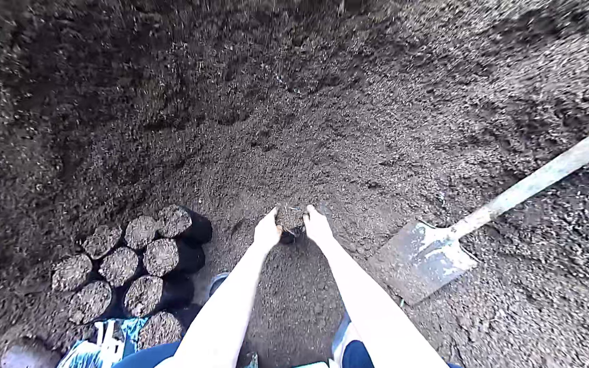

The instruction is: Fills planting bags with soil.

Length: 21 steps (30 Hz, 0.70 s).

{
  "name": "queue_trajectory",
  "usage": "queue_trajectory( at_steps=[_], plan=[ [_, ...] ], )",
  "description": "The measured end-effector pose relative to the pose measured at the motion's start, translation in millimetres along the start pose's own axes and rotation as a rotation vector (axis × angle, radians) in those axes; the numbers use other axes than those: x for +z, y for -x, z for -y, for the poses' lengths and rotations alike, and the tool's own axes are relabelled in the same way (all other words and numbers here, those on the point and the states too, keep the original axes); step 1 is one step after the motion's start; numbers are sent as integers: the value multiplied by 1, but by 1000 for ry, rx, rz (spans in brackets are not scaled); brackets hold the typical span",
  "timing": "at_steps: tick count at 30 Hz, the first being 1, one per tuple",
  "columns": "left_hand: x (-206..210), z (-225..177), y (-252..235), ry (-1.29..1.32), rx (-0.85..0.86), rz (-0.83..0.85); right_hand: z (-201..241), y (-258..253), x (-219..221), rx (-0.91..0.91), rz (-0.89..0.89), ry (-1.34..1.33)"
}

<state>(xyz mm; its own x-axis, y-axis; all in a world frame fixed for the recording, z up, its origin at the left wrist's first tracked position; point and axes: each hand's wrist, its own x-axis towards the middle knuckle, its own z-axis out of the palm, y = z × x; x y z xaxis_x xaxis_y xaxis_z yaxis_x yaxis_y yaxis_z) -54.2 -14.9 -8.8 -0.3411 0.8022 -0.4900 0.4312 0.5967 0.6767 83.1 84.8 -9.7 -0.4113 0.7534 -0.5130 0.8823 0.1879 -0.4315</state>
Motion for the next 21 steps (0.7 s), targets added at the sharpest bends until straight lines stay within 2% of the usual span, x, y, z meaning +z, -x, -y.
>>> queue_trajectory(
  at_steps=[2,4,7,9,12,14,17,19,21],
  plan=[
    [-17,-21,5,0,57,-43,13,5,-16,-28,-27,1],
    [-19,-26,15,16,111,-107,8,19,-16,-37,-92,-45],
    [-13,-7,8,60,160,-107,-1,18,1,14,-136,-86],
    [-3,14,6,122,88,-101,-15,13,11,52,-41,-56],
    [-5,24,5,145,-120,-150,-13,13,-5,91,-9,-47],
    [-5,25,4,46,-238,-43,-9,13,-12,124,-2,-19],
    [-5,12,0,-100,-222,145,0,0,-10,90,101,115],
    [-7,-1,3,-161,-174,150,8,-3,-11,32,116,219],
    [-12,-7,8,-152,-127,88,17,2,-17,11,36,271]
  ],
)
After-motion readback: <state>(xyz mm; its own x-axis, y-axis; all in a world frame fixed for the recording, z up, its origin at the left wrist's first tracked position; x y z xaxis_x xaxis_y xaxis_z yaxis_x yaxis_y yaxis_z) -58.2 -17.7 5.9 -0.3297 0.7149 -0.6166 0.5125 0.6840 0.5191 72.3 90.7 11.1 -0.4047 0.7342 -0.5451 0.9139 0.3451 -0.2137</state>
